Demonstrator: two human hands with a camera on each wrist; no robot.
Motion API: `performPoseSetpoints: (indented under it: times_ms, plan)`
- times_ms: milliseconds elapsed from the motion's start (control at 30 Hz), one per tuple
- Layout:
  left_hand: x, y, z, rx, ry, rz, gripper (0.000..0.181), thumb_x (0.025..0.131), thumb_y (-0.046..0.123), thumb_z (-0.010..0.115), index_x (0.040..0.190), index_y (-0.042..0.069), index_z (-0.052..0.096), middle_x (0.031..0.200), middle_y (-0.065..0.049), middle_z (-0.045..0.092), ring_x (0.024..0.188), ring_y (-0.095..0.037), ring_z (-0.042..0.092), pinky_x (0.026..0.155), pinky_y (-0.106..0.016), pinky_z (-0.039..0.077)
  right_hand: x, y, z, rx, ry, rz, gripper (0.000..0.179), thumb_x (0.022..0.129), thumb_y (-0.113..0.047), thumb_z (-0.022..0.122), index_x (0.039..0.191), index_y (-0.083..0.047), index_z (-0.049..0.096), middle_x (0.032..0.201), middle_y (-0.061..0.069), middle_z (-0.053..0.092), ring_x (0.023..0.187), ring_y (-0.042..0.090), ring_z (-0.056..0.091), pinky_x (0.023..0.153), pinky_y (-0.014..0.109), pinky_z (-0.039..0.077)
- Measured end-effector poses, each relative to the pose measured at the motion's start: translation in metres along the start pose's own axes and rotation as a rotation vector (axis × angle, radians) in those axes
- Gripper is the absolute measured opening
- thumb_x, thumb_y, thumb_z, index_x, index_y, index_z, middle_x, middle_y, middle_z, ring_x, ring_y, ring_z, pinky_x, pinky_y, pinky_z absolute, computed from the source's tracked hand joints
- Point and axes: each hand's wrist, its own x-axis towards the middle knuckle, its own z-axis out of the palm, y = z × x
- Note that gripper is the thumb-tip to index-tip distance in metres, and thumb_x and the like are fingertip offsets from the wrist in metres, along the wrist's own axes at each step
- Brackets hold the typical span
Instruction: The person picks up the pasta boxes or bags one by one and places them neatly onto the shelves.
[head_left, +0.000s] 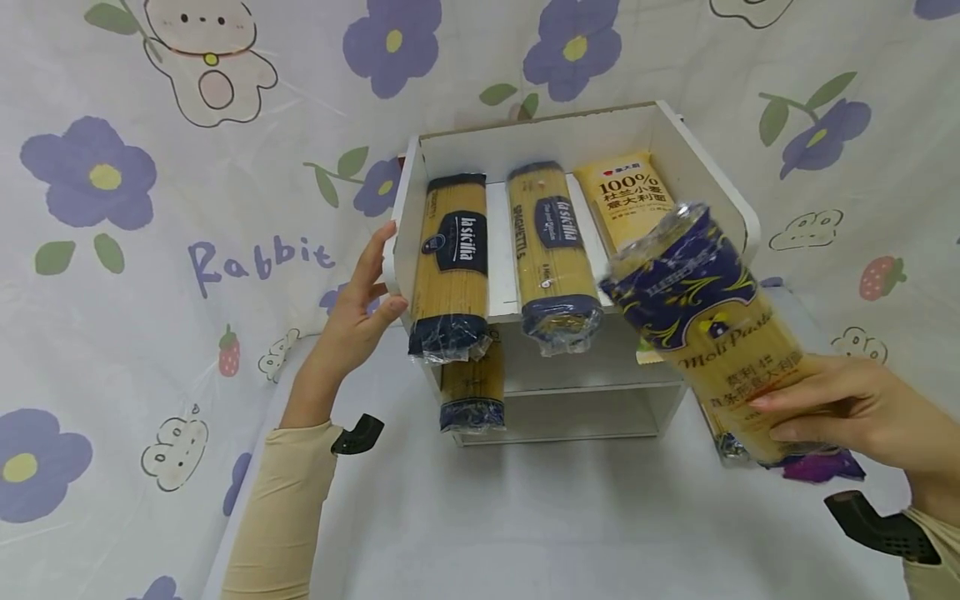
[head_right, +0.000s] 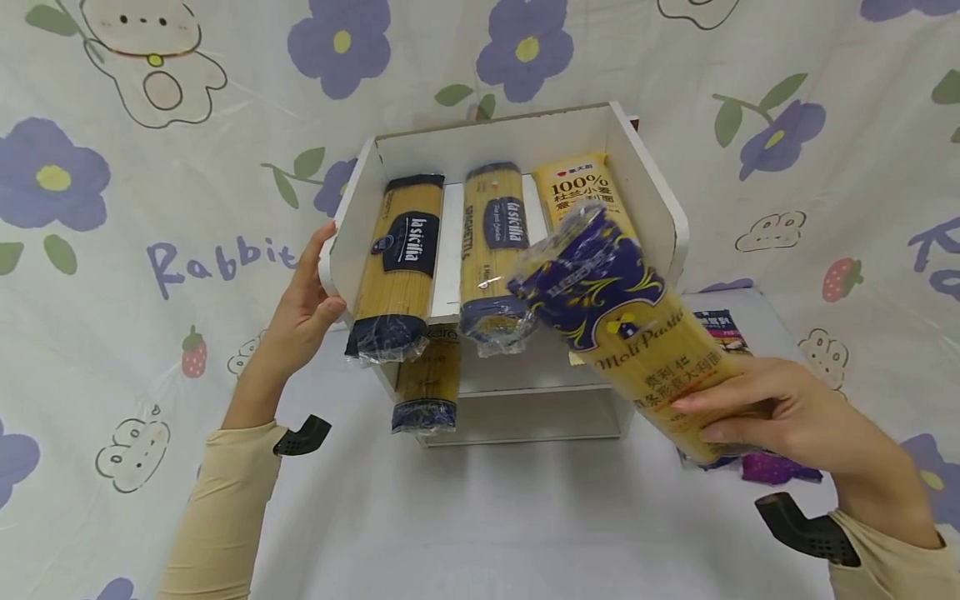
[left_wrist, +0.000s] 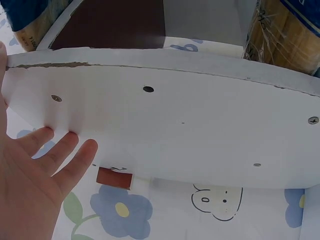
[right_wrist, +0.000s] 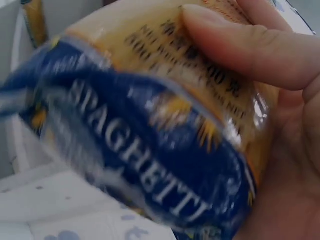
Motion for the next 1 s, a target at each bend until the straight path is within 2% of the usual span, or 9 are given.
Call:
performPoseSetpoints:
  times_ms: [100,233,333,433,533,700,833,1000]
  plan:
    - [0.000,0.000,0.000,0.001,-0.001,0.002,0.096,0.080,0.079,0.052,0.158,0.039,0.013,0.166,0.016,0.015,0.145,-0.033,0.039,0.108,-0.066,0.039,0.010,-0.003,0.008,-0.081,-0.070,-0.027,0.051,0.070,0.028,0.066,0.113,0.001,0.073,0.136,-0.004,0.063,0.117,0.003,0.060,0.087,0.017,0.054]
    - [0.000,0.001,0.000,0.000,-0.007,-0.004,0.096,0.080,0.079,0.052,0.158,0.040,0.013,0.166,0.015,0.015,0.142,-0.036,0.043,0.106,-0.066,0.042,0.026,-0.006,0.018,-0.182,-0.149,-0.072,0.052,0.071,0.023,0.068,0.113,-0.006,0.075,0.135,-0.009,0.062,0.120,-0.001,0.056,0.098,0.010,0.044]
    - [0.000,0.001,0.000,-0.004,-0.009,-0.008,0.096,0.079,0.079,0.052,0.158,0.040,0.013,0.166,0.014,0.017,0.138,-0.038,0.046,0.104,-0.067,0.043,0.037,-0.006,0.025,-0.222,-0.208,-0.064,0.049,0.074,0.016,0.071,0.113,-0.013,0.076,0.133,-0.012,0.063,0.120,-0.002,0.056,0.099,0.009,0.041]
    - [-0.001,0.001,0.000,-0.010,-0.009,-0.008,0.096,0.079,0.078,0.053,0.158,0.040,0.013,0.165,0.013,0.019,0.135,-0.039,0.048,0.102,-0.067,0.045,0.046,-0.003,0.033,-0.211,-0.270,-0.004,0.042,0.080,0.006,0.071,0.114,-0.017,0.076,0.133,-0.010,0.063,0.121,-0.003,0.055,0.098,0.011,0.043]
    - [-0.001,0.002,0.000,-0.019,-0.010,-0.004,0.096,0.080,0.078,0.053,0.158,0.039,0.013,0.165,0.011,0.022,0.133,-0.040,0.050,0.101,-0.067,0.045,0.053,0.004,0.042,-0.164,-0.332,0.100,0.035,0.086,-0.002,0.069,0.116,-0.019,0.075,0.133,-0.005,0.063,0.120,-0.004,0.054,0.096,0.013,0.046]
    - [-0.002,0.002,-0.001,-0.019,-0.008,0.002,0.096,0.080,0.077,0.053,0.158,0.038,0.014,0.165,0.010,0.022,0.134,-0.039,0.050,0.103,-0.067,0.044,0.065,0.022,0.057,-0.109,-0.422,0.231,0.034,0.087,-0.009,0.069,0.118,-0.022,0.075,0.135,0.008,0.063,0.120,-0.002,0.054,0.095,0.017,0.047]
    - [-0.002,0.002,-0.001,-0.014,-0.008,0.001,0.096,0.080,0.077,0.053,0.158,0.038,0.013,0.165,0.010,0.023,0.133,-0.039,0.051,0.102,-0.066,0.045,0.070,0.034,0.068,-0.092,-0.460,0.292,0.038,0.087,-0.007,0.069,0.119,-0.026,0.074,0.135,0.007,0.064,0.120,0.001,0.056,0.096,0.019,0.046]
    - [-0.001,0.003,-0.001,-0.012,-0.011,-0.014,0.096,0.079,0.078,0.053,0.157,0.039,0.013,0.164,0.006,0.027,0.130,-0.041,0.053,0.098,-0.066,0.048,0.071,0.048,0.076,-0.035,-0.478,0.278,0.040,0.087,-0.004,0.067,0.122,-0.023,0.072,0.130,0.003,0.068,0.117,-0.001,0.057,0.092,0.021,0.049]
